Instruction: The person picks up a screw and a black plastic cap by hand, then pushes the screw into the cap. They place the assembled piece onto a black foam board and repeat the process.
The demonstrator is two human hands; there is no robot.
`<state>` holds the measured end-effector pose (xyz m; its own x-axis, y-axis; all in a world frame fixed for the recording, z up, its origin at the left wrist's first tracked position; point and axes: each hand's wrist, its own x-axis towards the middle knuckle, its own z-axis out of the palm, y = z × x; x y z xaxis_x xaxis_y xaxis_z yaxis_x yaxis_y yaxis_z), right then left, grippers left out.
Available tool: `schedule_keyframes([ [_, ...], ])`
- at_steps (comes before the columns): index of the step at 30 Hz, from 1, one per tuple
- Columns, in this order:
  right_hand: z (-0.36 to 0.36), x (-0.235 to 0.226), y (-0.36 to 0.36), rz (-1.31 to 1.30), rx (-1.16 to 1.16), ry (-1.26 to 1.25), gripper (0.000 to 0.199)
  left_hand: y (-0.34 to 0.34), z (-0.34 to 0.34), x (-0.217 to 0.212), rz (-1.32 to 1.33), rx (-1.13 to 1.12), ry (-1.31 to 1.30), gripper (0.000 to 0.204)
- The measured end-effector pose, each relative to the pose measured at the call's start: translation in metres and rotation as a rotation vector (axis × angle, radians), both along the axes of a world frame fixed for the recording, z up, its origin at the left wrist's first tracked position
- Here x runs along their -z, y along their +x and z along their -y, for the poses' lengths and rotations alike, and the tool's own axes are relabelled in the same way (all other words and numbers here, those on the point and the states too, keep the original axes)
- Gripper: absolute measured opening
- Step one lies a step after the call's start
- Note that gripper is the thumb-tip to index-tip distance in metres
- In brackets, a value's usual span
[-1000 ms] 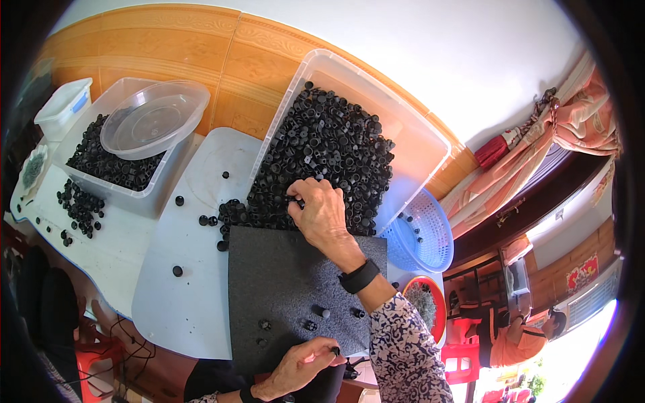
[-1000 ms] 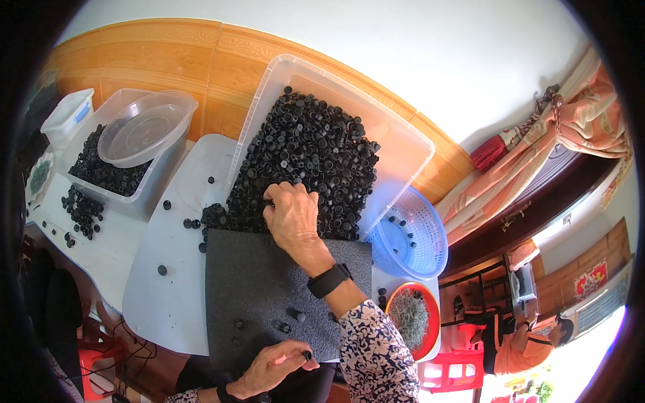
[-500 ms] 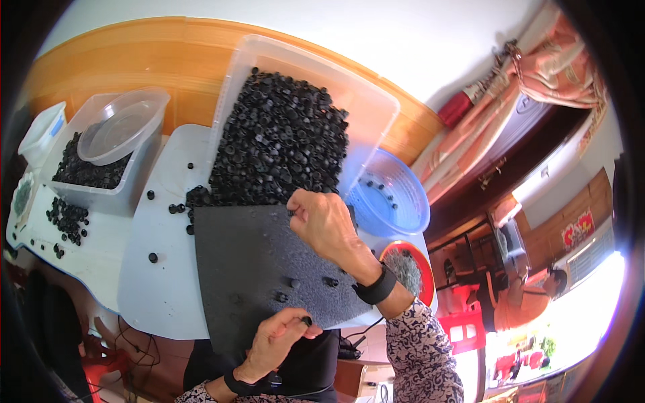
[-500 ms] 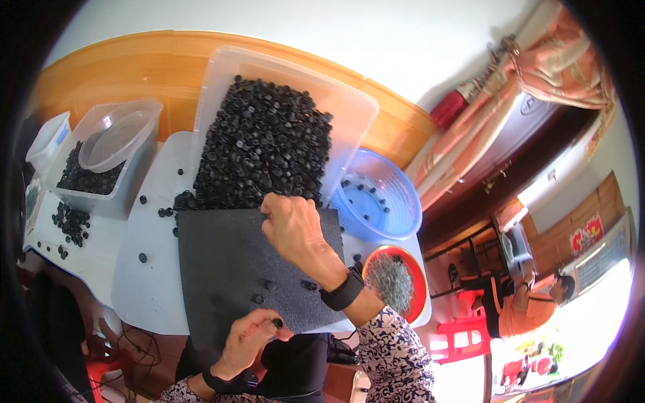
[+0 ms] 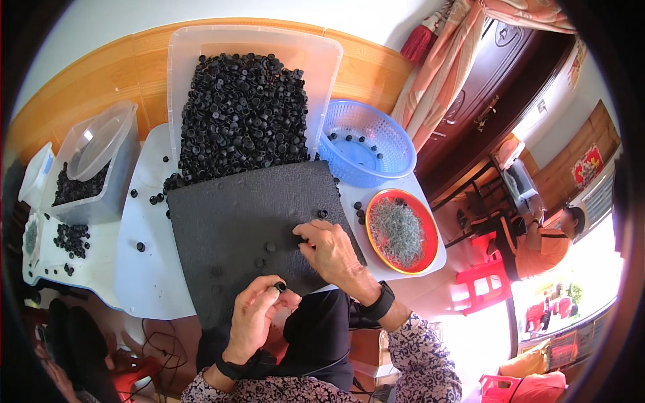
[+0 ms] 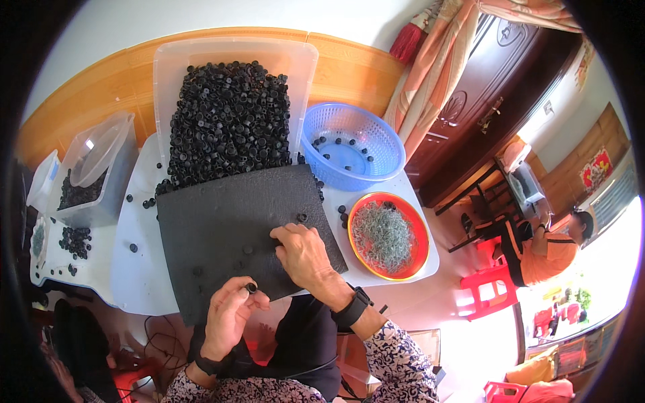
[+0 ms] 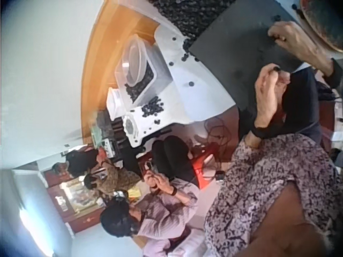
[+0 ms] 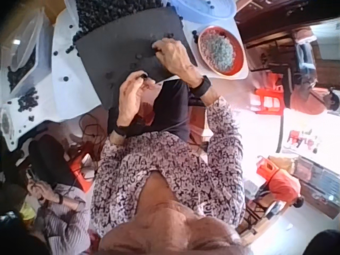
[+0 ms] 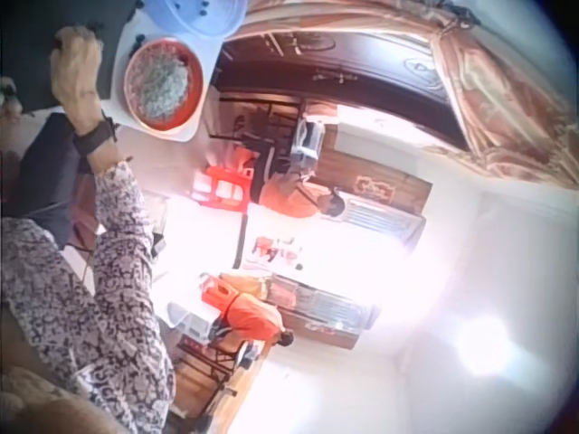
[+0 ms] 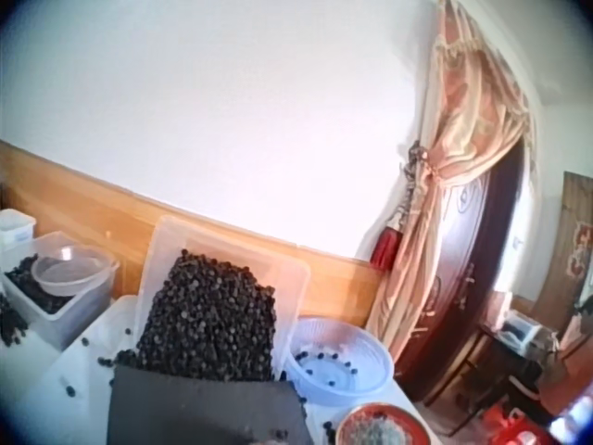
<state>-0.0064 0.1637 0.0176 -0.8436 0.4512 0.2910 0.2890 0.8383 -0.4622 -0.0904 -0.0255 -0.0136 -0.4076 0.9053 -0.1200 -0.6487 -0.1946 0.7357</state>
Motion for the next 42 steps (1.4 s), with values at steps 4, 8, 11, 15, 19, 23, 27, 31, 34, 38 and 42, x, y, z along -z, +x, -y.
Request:
schedule_keyframes([
  [4,-0.001,0.009,0.005,-0.062,-0.007,0.020,0.029,-0.001,-0.002,0.005,0.043,-0.005,0.029,0.022],
  [8,-0.001,0.008,0.006,-0.087,-0.012,0.079,0.027,-0.001,-0.007,0.007,0.079,-0.015,0.029,0.022],
  [11,-0.001,0.005,0.009,-0.086,-0.010,0.065,0.027,0.000,-0.010,0.011,0.083,-0.010,0.055,0.025],
  [15,0.000,-0.004,0.018,-0.205,0.006,0.107,0.027,0.002,-0.016,0.008,0.072,0.019,0.036,0.024],
  [19,0.012,-0.007,0.026,-0.320,0.041,-0.025,0.018,0.007,-0.019,0.001,0.020,-0.001,0.040,0.024],
  [23,0.017,-0.007,0.046,-0.328,0.106,-0.156,0.011,0.013,-0.025,0.003,-0.041,0.025,0.036,0.023],
  [27,-0.006,-0.008,0.073,-0.352,0.202,-0.003,0.014,0.015,-0.026,0.005,-0.075,0.017,0.012,0.022],
  [31,-0.056,-0.014,0.110,-0.226,0.342,0.094,0.014,0.013,-0.024,0.005,-0.087,-0.006,0.028,0.022],
  [34,-0.080,-0.008,0.126,-0.004,0.419,0.049,0.012,0.012,-0.025,0.006,-0.095,0.001,0.038,0.022],
  [38,-0.089,0.010,0.127,0.092,0.392,0.086,0.011,0.015,-0.025,0.004,-0.107,0.016,0.054,0.022],
  [42,-0.086,0.014,0.120,0.111,0.366,0.188,0.009,0.021,-0.024,-0.001,-0.131,0.003,0.028,0.022],
])
